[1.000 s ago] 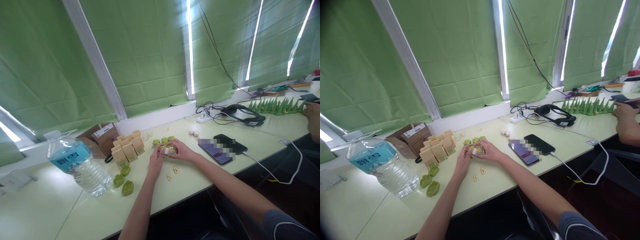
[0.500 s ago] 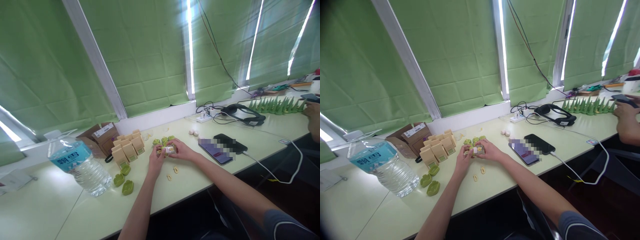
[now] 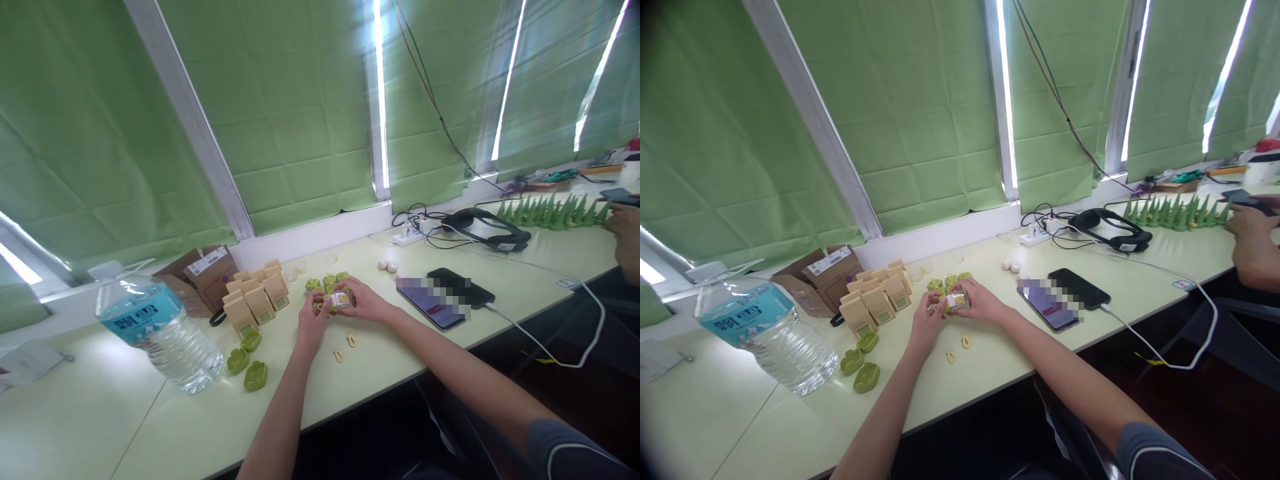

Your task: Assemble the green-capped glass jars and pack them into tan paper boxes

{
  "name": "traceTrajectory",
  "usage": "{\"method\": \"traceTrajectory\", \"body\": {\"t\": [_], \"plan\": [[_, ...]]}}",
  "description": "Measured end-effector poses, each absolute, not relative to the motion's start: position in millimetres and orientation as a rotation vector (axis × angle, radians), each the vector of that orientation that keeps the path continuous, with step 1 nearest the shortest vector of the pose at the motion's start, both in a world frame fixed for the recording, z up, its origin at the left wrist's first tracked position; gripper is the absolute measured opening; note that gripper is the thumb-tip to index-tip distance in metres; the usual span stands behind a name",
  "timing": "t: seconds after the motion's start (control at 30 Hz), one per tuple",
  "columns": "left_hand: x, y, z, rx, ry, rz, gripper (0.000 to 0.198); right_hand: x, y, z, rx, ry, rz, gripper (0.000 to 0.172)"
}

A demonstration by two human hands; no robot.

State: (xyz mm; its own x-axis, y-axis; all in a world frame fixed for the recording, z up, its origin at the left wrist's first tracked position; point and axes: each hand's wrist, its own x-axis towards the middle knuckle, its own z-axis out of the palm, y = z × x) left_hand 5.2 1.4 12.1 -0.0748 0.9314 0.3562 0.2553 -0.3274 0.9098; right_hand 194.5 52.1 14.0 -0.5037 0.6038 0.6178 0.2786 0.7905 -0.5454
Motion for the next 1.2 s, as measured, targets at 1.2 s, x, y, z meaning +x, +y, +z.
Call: {"method": "traceTrajectory", "body": {"t": [1.2], "plan": [[3.9, -4.5, 9.2, 1.802, 1.349, 1.195, 0.044, 193.5, 50.0, 12.4, -0.644, -2.289, 0.561, 0.053]]}}
